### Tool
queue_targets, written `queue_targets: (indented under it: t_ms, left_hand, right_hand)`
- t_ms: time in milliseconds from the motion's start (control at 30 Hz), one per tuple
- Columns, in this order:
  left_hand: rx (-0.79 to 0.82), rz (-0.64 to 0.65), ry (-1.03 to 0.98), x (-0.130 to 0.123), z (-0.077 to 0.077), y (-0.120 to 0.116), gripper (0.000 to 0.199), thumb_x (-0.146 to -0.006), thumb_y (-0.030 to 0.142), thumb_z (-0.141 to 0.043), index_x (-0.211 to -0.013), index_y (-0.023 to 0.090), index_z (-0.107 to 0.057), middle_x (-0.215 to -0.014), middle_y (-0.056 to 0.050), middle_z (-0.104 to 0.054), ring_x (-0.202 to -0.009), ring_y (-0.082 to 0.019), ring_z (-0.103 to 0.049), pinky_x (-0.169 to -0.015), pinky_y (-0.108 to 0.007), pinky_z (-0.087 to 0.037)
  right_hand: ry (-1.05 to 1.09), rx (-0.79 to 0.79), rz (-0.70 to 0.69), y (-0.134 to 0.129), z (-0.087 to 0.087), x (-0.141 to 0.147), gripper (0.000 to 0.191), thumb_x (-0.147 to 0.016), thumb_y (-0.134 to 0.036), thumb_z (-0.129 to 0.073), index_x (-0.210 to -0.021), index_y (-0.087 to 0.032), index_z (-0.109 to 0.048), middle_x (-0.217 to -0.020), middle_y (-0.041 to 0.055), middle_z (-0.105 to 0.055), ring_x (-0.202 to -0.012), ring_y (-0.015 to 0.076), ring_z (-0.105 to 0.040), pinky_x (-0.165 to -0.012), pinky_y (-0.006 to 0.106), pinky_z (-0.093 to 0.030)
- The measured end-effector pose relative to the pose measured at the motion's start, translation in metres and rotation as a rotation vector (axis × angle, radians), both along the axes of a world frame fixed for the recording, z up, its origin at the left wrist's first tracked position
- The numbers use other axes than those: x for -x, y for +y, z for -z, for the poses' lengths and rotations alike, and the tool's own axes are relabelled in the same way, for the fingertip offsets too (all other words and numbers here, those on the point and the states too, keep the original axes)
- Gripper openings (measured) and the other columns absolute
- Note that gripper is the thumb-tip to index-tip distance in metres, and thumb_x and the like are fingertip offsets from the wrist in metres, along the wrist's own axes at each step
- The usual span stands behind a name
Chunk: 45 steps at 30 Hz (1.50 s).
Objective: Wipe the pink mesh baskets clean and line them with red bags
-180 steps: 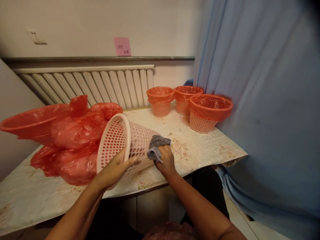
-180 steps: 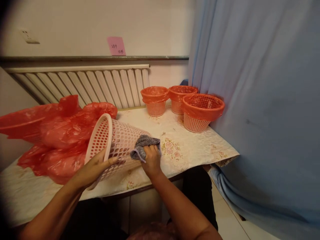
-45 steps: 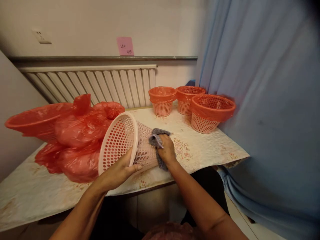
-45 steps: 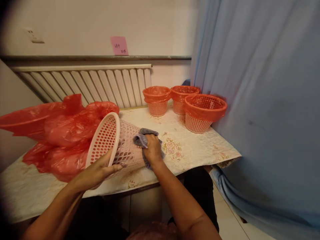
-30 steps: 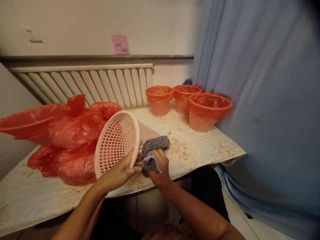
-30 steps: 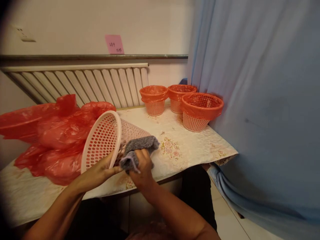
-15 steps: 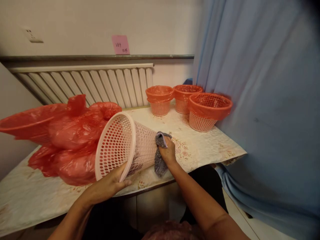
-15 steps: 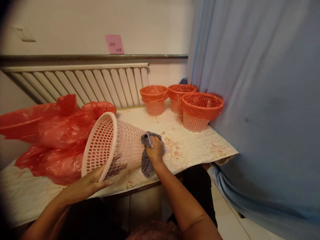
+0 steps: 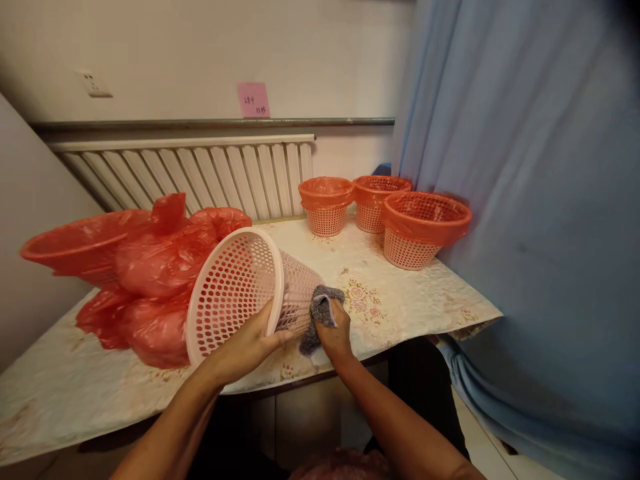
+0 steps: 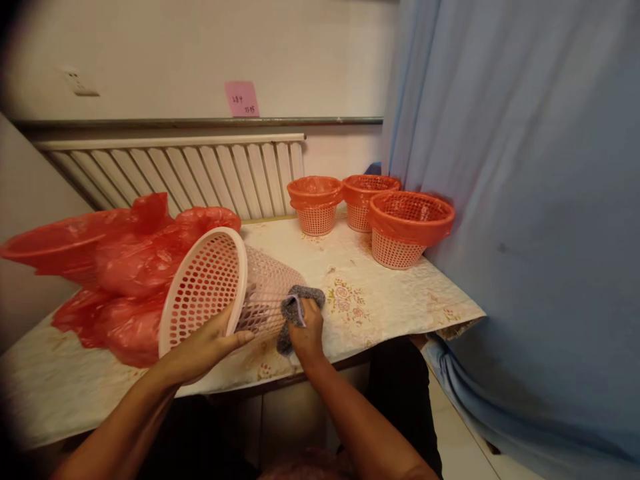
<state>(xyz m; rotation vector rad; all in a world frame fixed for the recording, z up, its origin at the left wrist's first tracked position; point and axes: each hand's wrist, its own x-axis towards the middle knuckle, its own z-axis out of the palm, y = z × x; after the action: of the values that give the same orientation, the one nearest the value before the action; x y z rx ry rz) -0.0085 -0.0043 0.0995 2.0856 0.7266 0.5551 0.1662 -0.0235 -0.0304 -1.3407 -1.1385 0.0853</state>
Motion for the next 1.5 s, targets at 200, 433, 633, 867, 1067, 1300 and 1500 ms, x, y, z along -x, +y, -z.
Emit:
queue_targets:
  t_ms: [200,433,633,867,1067,1300,1500]
  left_hand:
    - [-0.078,0.093,0.089,0.003,0.003,-0.001,0.063,-0.085,0.025,-0.057,-0.145,0.022,-0.038,-0.145,-0.007,-0.049,-0.131,-0.029,-0.045,-0.114,-0.047,-0.031]
    - [-0.126,0.217,0.194,0.015,0.000,-0.012,0.060,-0.089,0.022,-0.053,-0.146,0.030,-0.036,-0.147,-0.004,-0.047,-0.135,-0.026,-0.042,-0.116,-0.043,-0.027]
    - [-0.157,0.236,0.233,-0.001,-0.008,-0.024,0.058,-0.090,0.019,-0.050,-0.144,0.033,-0.037,-0.133,-0.004,-0.061,-0.116,-0.024,-0.060,-0.101,-0.037,-0.043]
    - [-0.284,0.152,0.246,-0.035,0.001,-0.024,0.046,-0.082,0.029,-0.065,-0.127,0.028,-0.057,-0.105,-0.007,-0.074,-0.098,-0.029,-0.069,-0.087,-0.036,-0.049]
    - [-0.404,0.028,0.055,-0.041,0.005,-0.012,0.061,-0.080,0.043,-0.069,-0.134,0.023,-0.051,-0.132,-0.012,-0.061,-0.122,-0.030,-0.055,-0.104,-0.043,-0.041]
    - [-0.138,-0.671,-0.311,-0.029,0.019,0.048,0.074,-0.069,0.018,-0.067,-0.137,0.013,-0.039,-0.145,-0.018,-0.044,-0.135,-0.033,-0.038,-0.113,-0.051,-0.028]
    - [0.254,-0.558,-0.527,-0.036,0.025,0.062,0.050,-0.061,0.009,-0.049,-0.111,0.012,-0.058,-0.092,-0.005,-0.068,-0.083,-0.021,-0.066,-0.078,-0.037,-0.054]
  right_hand:
    - [-0.095,-0.121,-0.205,-0.030,-0.062,0.025,0.014,-0.073,-0.028,-0.055,-0.086,-0.021,-0.058,-0.086,0.0037,-0.056,-0.084,0.0214,-0.055,-0.075,0.033,-0.046]
    - [-0.003,-0.112,-0.050,0.015,-0.064,-0.017,0.023,-0.071,-0.022,-0.051,-0.090,-0.020,-0.064,-0.089,0.0049,-0.064,-0.087,0.0214,-0.060,-0.081,0.034,-0.048]
    - [0.375,0.215,0.146,0.030,-0.033,-0.080,0.016,-0.060,-0.022,-0.059,-0.071,-0.013,-0.066,-0.061,0.0053,-0.065,-0.060,0.0207,-0.060,-0.057,0.030,-0.047]
    - [0.301,-0.127,0.263,0.004,-0.091,-0.102,0.050,-0.071,-0.040,-0.066,-0.114,-0.015,-0.062,-0.110,0.0099,-0.068,-0.096,0.0206,-0.063,-0.089,0.036,-0.049]
    - [-0.241,0.042,0.176,-0.007,-0.104,-0.126,0.027,-0.077,-0.040,-0.061,-0.090,-0.017,-0.067,-0.086,0.0070,-0.068,-0.080,0.0209,-0.062,-0.079,0.036,-0.049]
    - [-0.357,0.038,0.188,-0.022,-0.084,-0.153,0.030,-0.081,-0.040,-0.058,-0.104,-0.021,-0.065,-0.097,0.0088,-0.068,-0.087,0.0234,-0.063,-0.082,0.038,-0.048]
    - [-0.282,0.092,0.209,-0.031,-0.081,-0.162,0.032,-0.074,-0.047,-0.065,-0.091,-0.020,-0.068,-0.088,0.0078,-0.069,-0.081,0.0244,-0.064,-0.078,0.039,-0.050]
